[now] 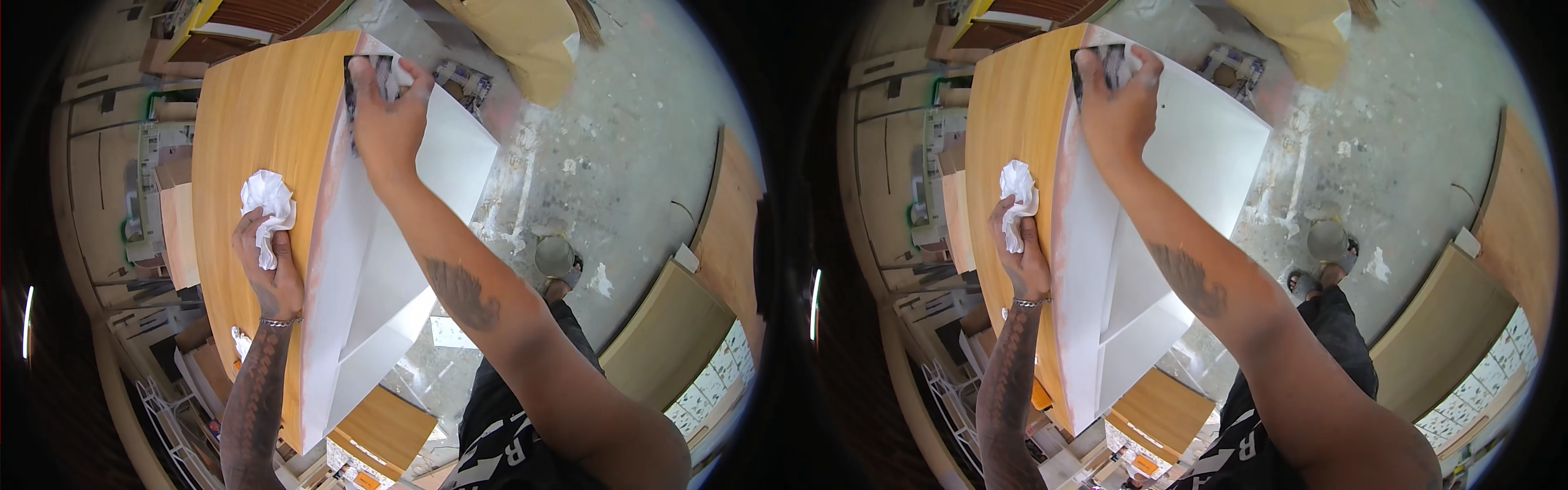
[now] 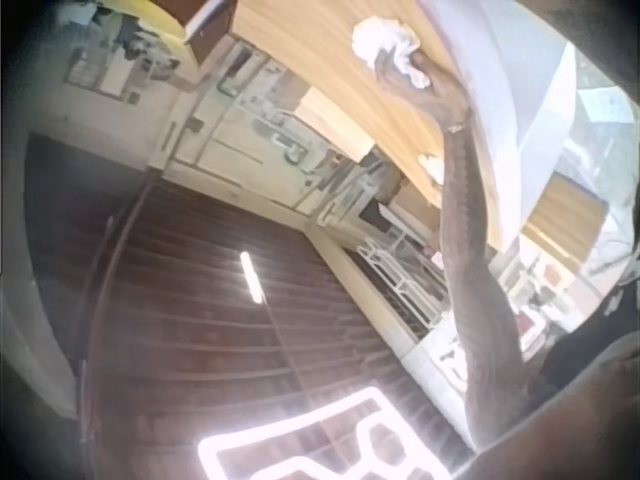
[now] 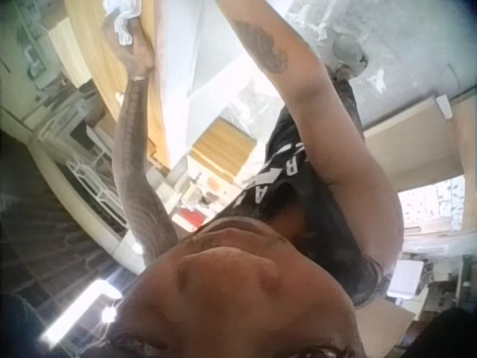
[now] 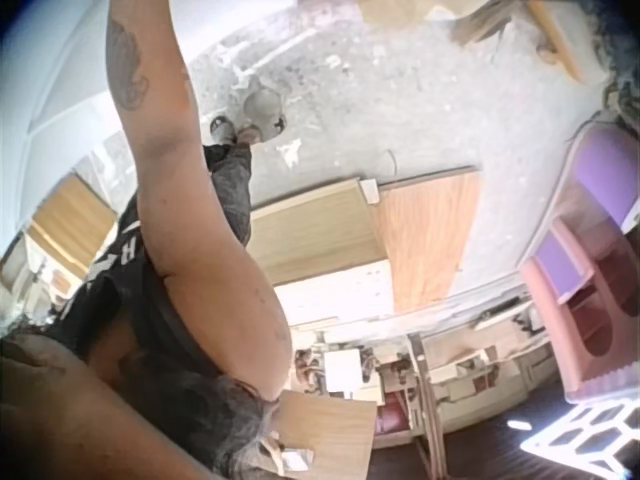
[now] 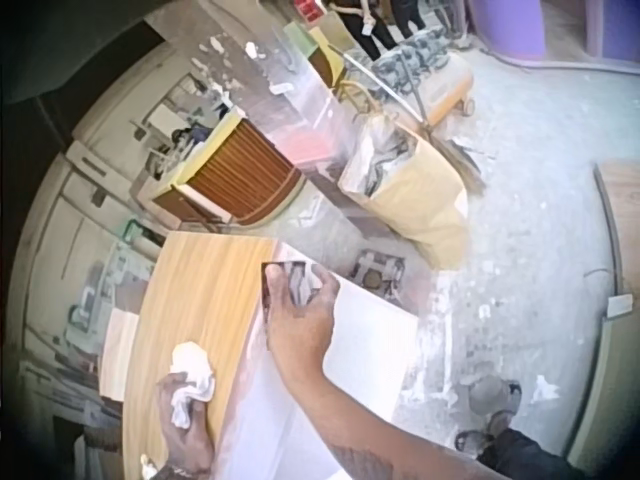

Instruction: The person wipes a cabinet structure with a cloth, sands the edges using a sanding block, and wipes down the surfaces with the cloth.

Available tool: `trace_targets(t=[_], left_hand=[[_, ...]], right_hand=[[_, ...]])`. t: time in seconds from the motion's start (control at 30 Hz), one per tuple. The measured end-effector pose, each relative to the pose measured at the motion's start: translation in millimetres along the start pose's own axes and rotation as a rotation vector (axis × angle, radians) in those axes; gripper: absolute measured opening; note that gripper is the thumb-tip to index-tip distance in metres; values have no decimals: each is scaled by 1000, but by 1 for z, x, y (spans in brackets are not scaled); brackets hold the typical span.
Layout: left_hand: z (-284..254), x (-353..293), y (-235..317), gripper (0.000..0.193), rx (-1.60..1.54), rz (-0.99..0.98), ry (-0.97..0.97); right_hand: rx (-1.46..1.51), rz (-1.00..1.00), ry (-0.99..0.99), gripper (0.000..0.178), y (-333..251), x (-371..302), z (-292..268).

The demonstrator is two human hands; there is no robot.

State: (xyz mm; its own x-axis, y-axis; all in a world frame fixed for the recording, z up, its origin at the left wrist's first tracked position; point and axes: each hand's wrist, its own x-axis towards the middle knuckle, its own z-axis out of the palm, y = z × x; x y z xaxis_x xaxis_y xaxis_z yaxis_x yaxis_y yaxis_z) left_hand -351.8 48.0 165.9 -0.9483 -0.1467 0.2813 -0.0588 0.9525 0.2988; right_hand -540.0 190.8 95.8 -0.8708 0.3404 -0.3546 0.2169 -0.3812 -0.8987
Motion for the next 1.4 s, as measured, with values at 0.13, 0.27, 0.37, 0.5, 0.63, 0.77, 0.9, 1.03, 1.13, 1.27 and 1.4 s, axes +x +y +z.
trace_targets(t=[0.13,0.27,0.37,0.5,0.63,0.77,0.9,1.03,1.13,1.27,1.4], left_hand=[[1,4,6,32,-30,-31,12],[1,1,3,32,-5,-5,6],[2,2,6,30,-14,-15,7],[-2,1,5,30,43,-7,1],[-2,0,3,30,-16,-20,14],[3,2,8,25,-10,-20,30],[0,2,6,27,5,-16,30],[-2,1,2,32,47,51,11],[1,2,3,33,34,12,19],[1,1,2,32,15,13,5],[1,2,7,32,8,-12,9]], right_hand=[[96,-2,27,77,-11,18,4],[16,7,8,76,-8,15,1],[171,-20,6,78,-13,25,6],[57,22,-27,75,-9,9,1],[78,14,-3,77,-14,17,1],[12,23,-13,78,-9,8,-3],[215,82,-36,80,-16,26,5],[59,30,-57,76,-14,-3,-2],[111,65,2,77,-29,23,2],[-35,28,-9,80,-3,-9,-5],[130,19,7,82,-25,29,1]])
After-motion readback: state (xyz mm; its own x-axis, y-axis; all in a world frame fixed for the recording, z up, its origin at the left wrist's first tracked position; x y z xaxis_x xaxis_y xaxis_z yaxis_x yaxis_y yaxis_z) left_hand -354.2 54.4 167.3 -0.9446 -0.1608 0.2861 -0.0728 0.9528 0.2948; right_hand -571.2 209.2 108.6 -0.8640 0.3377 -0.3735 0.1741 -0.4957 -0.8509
